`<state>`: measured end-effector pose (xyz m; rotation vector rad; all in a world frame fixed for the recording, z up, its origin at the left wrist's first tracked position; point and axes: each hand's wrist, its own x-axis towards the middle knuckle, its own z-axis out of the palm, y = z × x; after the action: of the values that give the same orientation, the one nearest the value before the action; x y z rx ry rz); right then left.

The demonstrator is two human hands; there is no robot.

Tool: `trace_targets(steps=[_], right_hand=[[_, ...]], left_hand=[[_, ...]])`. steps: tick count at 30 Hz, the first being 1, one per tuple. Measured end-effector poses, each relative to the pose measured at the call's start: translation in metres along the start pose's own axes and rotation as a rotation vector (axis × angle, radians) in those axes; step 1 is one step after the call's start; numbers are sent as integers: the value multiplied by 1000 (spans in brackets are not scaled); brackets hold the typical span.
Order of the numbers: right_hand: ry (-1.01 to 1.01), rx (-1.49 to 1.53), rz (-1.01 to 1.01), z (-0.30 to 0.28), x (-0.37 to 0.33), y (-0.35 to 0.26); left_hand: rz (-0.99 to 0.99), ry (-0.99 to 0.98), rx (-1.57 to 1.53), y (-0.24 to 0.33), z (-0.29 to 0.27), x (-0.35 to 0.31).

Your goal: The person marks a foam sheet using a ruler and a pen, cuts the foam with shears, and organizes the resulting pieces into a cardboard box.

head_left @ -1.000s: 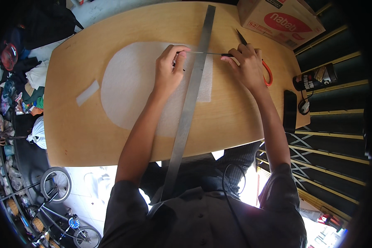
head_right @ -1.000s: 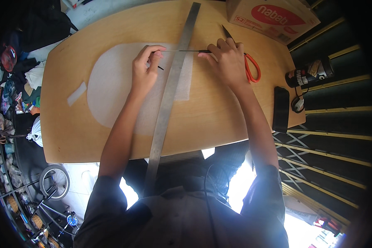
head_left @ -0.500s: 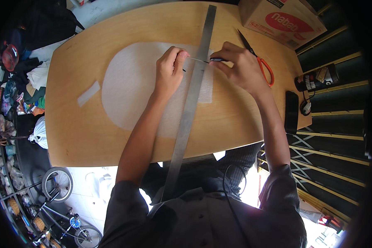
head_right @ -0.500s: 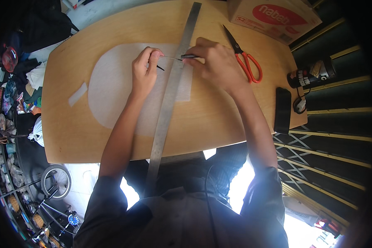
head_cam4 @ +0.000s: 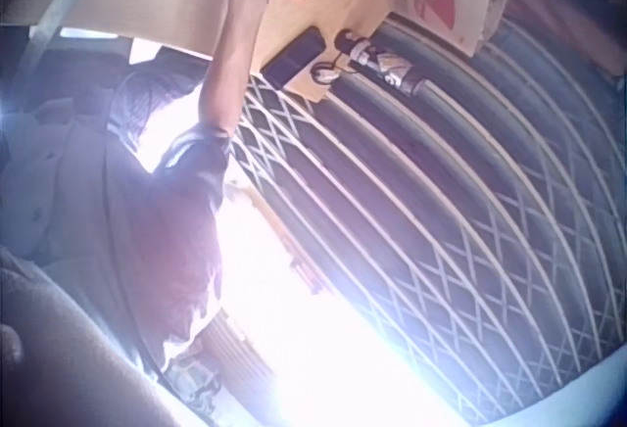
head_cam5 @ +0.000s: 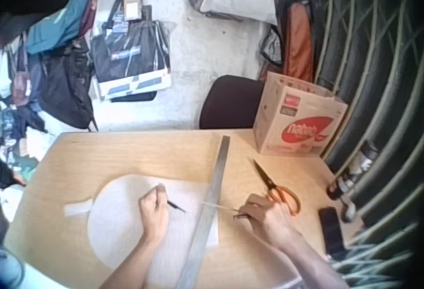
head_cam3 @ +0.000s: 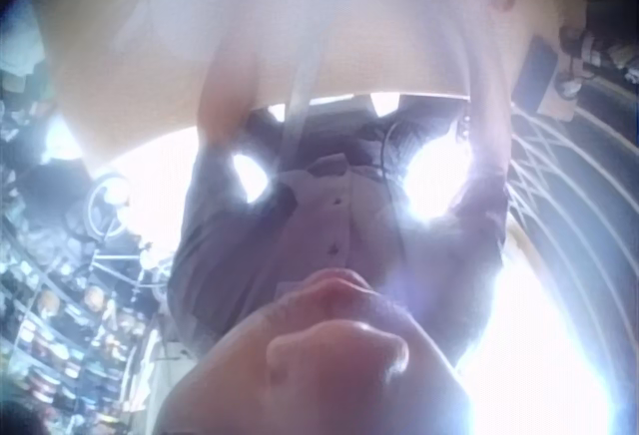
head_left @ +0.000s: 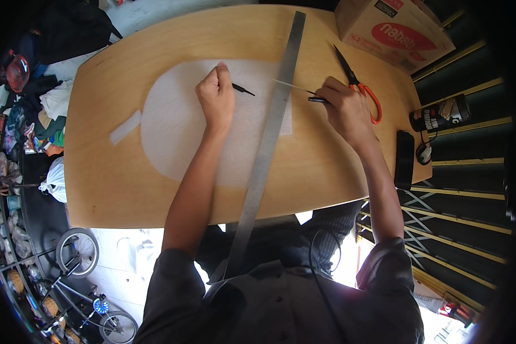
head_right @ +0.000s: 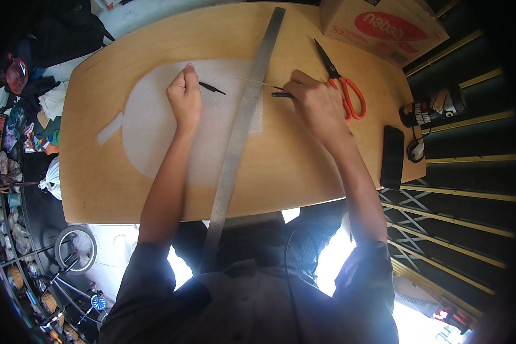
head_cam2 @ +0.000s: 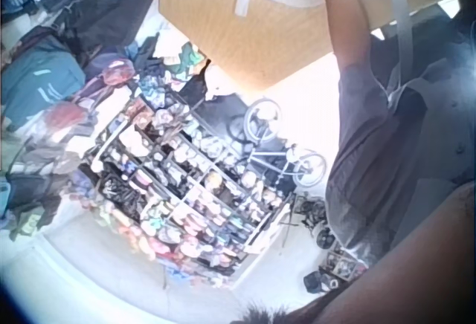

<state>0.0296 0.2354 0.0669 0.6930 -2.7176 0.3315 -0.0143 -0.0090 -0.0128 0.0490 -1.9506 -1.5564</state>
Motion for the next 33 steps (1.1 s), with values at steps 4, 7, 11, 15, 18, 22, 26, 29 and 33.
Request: trace_targets(steps=[4, 7, 11, 15, 18, 22, 26, 29, 33], right_hand=[[140, 386, -64, -20, -26, -16], [191, 602, -252, -48, -45, -51], [363, 725, -427, -64, -67, -86], [381, 819, -549, -70, -66, -92], [412, 846, -553, -67, -62, -94], [444, 888, -522, -62, -62, -100], [453, 881, -512, -60, -61, -101], [456, 870, -510, -58, -60, -100], [444, 870, -498, -57, -61, -101]], left_hand=[[-56, -79, -29, 14, 3, -2], [-132, -133, -23, 19, 0, -3], [-78, -193, -5, 10, 1, -3], [-36, -163, -16, 6, 1, -3], [-60, -160, -64, 6, 2, -3], [-72, -170, -49, 9, 3, -4], [-35, -169, -48, 5, 3, -3], [-27, -171, -40, 5, 4, -4], [-12, -169, -13, 3, 3, -2]])
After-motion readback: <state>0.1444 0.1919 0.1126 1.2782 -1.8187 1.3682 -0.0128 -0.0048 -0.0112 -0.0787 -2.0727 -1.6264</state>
